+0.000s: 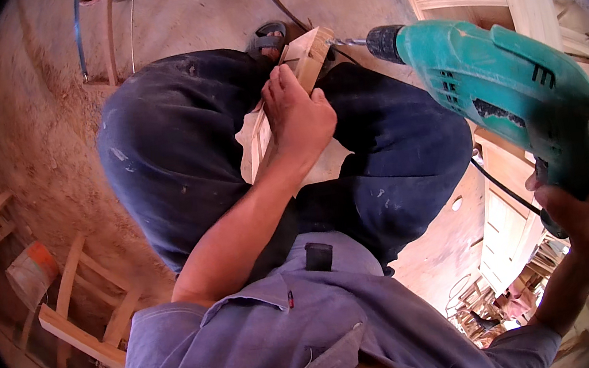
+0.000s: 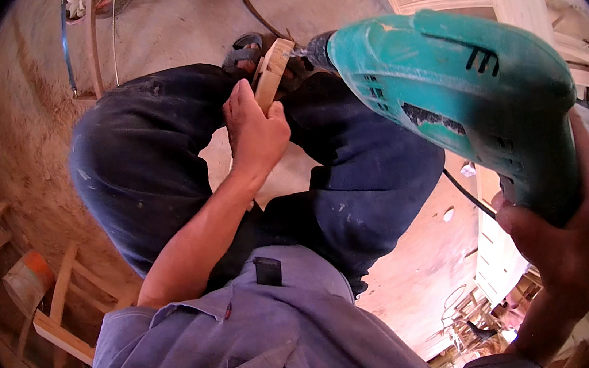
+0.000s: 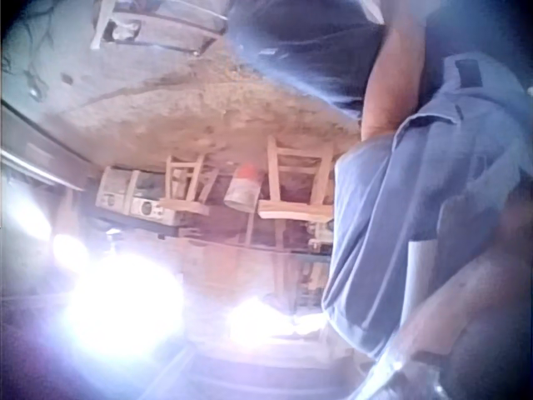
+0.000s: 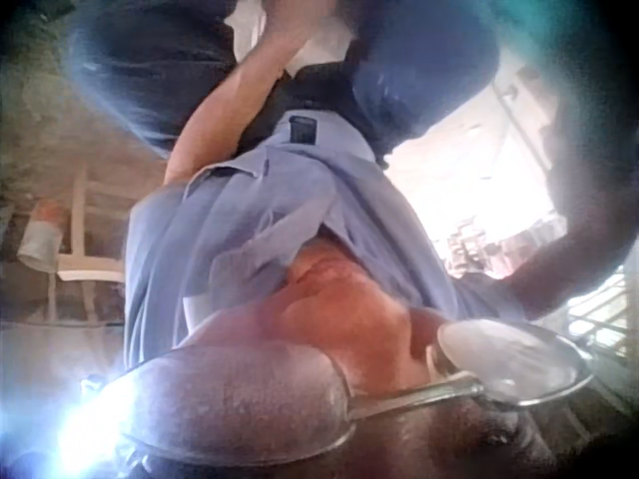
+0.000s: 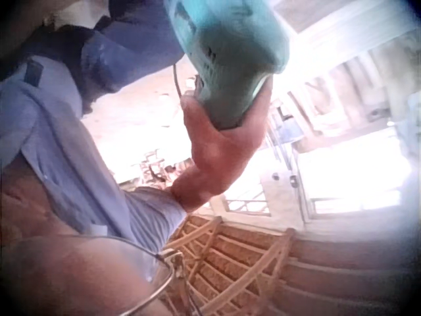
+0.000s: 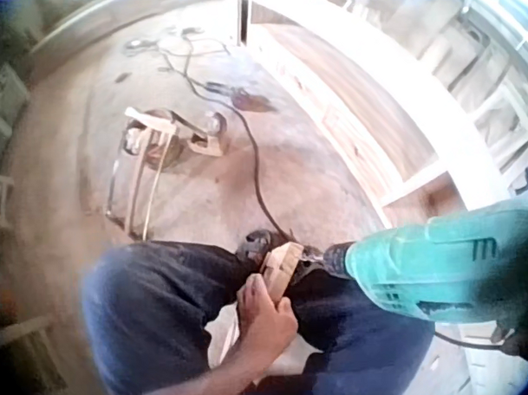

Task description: The person uses a hammer and chisel to work on a wooden structure, then picks up a small wooden piece and drills holes into it with a power drill. They then apply glue to the drilled piece and attach it to a larger wooden frame.

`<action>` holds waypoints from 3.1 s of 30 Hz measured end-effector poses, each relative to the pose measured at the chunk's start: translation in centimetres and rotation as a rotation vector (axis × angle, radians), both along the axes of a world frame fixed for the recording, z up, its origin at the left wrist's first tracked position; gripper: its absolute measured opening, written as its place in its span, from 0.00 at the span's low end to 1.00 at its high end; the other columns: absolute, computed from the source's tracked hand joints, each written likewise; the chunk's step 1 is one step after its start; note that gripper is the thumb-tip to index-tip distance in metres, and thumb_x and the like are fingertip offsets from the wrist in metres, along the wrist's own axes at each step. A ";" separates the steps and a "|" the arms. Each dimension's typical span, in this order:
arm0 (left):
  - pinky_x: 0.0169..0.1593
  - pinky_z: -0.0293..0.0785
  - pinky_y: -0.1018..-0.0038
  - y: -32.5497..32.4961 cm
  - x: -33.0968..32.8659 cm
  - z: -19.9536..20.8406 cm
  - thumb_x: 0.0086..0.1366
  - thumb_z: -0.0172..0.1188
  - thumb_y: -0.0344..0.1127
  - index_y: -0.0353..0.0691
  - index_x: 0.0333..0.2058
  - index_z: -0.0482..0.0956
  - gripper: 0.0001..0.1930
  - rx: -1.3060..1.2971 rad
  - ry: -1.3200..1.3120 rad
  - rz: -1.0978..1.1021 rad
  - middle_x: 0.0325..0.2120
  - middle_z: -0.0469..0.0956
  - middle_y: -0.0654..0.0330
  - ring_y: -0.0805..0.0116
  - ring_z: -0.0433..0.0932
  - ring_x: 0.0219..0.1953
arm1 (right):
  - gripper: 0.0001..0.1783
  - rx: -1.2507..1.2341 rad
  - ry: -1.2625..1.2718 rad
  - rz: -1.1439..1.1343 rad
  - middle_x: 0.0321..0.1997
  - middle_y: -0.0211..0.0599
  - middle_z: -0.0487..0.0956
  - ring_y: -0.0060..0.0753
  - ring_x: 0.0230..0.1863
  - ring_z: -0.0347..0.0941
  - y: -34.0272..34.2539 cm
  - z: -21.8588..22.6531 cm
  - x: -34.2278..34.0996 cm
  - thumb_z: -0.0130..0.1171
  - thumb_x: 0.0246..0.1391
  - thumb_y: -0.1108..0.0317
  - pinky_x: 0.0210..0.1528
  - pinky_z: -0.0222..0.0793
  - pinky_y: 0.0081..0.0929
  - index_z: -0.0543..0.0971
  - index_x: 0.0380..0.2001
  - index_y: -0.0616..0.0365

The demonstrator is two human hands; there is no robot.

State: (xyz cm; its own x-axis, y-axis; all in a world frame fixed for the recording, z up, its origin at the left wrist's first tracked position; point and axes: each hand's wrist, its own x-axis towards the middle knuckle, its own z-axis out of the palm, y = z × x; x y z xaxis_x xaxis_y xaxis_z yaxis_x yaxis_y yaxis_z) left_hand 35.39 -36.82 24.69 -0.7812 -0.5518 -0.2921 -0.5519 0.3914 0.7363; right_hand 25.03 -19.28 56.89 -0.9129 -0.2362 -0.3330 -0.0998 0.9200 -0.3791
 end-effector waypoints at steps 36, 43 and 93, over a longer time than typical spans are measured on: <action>0.68 0.55 0.40 5.5 -4.7 12.8 0.62 0.55 0.37 0.54 0.52 0.72 0.18 0.065 1.062 -0.158 0.62 0.63 0.36 0.34 0.61 0.65 | 0.52 -0.089 -0.068 -0.287 0.42 0.46 0.80 0.38 0.33 0.82 -0.4 -0.2 2.5 0.61 0.30 0.82 0.38 0.79 0.33 0.60 0.67 0.64; 0.65 0.56 0.41 5.4 -5.4 12.7 0.61 0.55 0.36 0.51 0.54 0.72 0.20 0.068 1.101 -0.128 0.58 0.64 0.38 0.35 0.63 0.61 | 0.51 0.070 -0.057 -0.330 0.45 0.46 0.80 0.37 0.36 0.82 -2.3 0.3 2.2 0.60 0.30 0.79 0.41 0.80 0.32 0.62 0.67 0.63; 0.37 0.64 0.58 2.7 -9.0 13.9 0.54 0.60 0.34 0.41 0.52 0.77 0.24 0.007 1.251 0.152 0.30 0.65 0.51 0.52 0.68 0.34 | 0.48 0.364 -0.082 0.289 0.60 0.50 0.74 0.52 0.55 0.78 -2.9 3.0 -2.1 0.71 0.45 0.74 0.60 0.75 0.48 0.61 0.69 0.54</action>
State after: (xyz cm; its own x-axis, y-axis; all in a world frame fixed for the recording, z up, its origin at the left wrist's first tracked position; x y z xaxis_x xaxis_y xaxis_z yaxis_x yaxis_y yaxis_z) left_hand 26.36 -34.09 38.62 -0.4537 -0.6617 0.5969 0.4842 0.3794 0.7885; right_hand 22.89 -22.14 59.91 -0.7942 -0.3312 -0.5094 -0.3542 0.9336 -0.0547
